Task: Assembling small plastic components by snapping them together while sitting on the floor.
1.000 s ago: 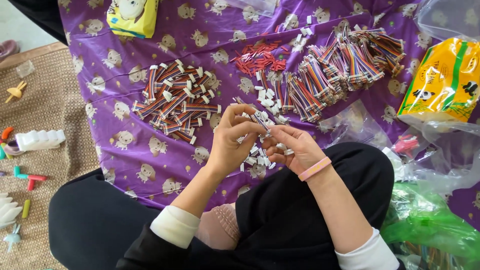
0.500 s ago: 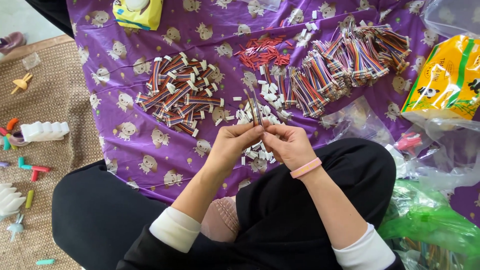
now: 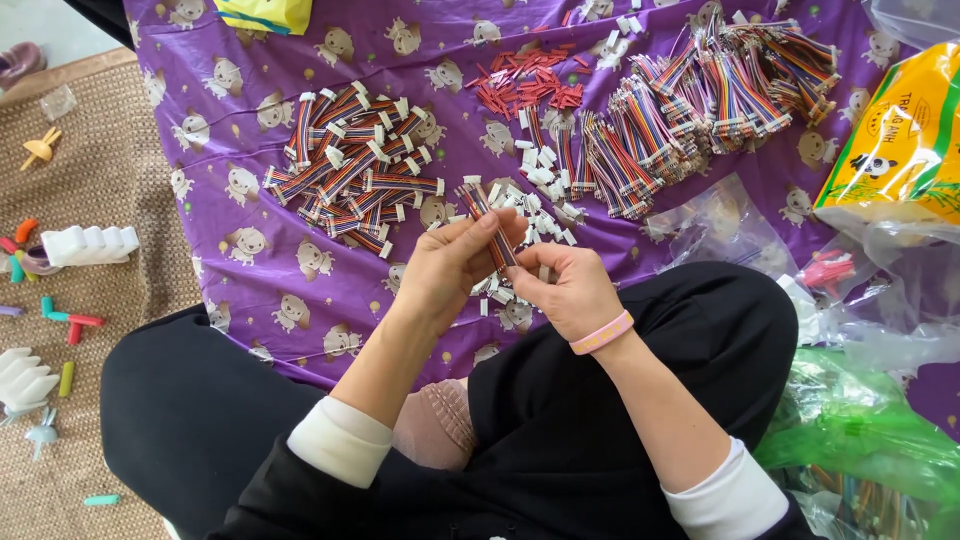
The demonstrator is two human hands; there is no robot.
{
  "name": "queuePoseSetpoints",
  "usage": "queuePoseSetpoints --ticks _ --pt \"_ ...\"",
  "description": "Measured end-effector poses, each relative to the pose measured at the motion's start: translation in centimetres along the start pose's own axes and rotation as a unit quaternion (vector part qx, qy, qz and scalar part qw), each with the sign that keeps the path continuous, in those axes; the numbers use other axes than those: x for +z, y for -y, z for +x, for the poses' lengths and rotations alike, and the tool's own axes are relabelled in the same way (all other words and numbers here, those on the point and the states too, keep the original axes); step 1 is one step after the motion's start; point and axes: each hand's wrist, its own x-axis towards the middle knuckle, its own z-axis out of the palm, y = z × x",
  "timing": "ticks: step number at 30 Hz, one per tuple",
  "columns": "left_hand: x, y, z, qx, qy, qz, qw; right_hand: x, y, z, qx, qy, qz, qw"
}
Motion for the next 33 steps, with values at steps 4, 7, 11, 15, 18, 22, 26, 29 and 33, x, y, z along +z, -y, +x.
queuePoseSetpoints --ticks 4,7,11,15,18,22,26,29,33 --pt "0.0 0.6 -1.0 -0.016 0.017 0.055 0.998 -0.2 -1.0 0.2 -0.005 0.012 -0.003 1.000" --pt "-0.6 -0.5 -0.2 -0.017 0.036 0.035 0.999 0.1 0.3 -0.2 0.001 0.030 0.004 1.000" --pt "-0.9 -0.7 0.3 -0.002 0.022 -0.072 0.997 -0.2 -0.5 0.0 0.012 0.061 0.050 0.997" --pt "0.5 -1.9 -1.3 0.026 0.084 0.068 0.994 -1.9 -0.6 1.3 0.021 -0.021 0.168 0.985" --pt "1.3 -1.5 -2.2 0.028 0.128 0.135 0.982 -1.1 0.5 1.5 -0.014 0.015 0.210 0.977" --pt "1.3 -1.7 -2.5 0.021 0.148 0.113 0.982 -1.2 1.9 1.1 -0.042 0.015 0.198 0.979" --pt "1.8 -3.2 -3.2 0.033 0.190 0.135 0.972 -1.5 2.1 1.1 -0.051 0.050 0.250 0.966" --pt "2.2 -4.0 -3.6 0.040 0.209 0.163 0.963 -1.4 1.5 1.4 -0.061 0.062 0.257 0.963" --pt "1.8 -3.3 -3.2 0.022 0.223 0.166 0.960 -1.4 0.7 1.3 -0.039 0.066 0.282 0.956"
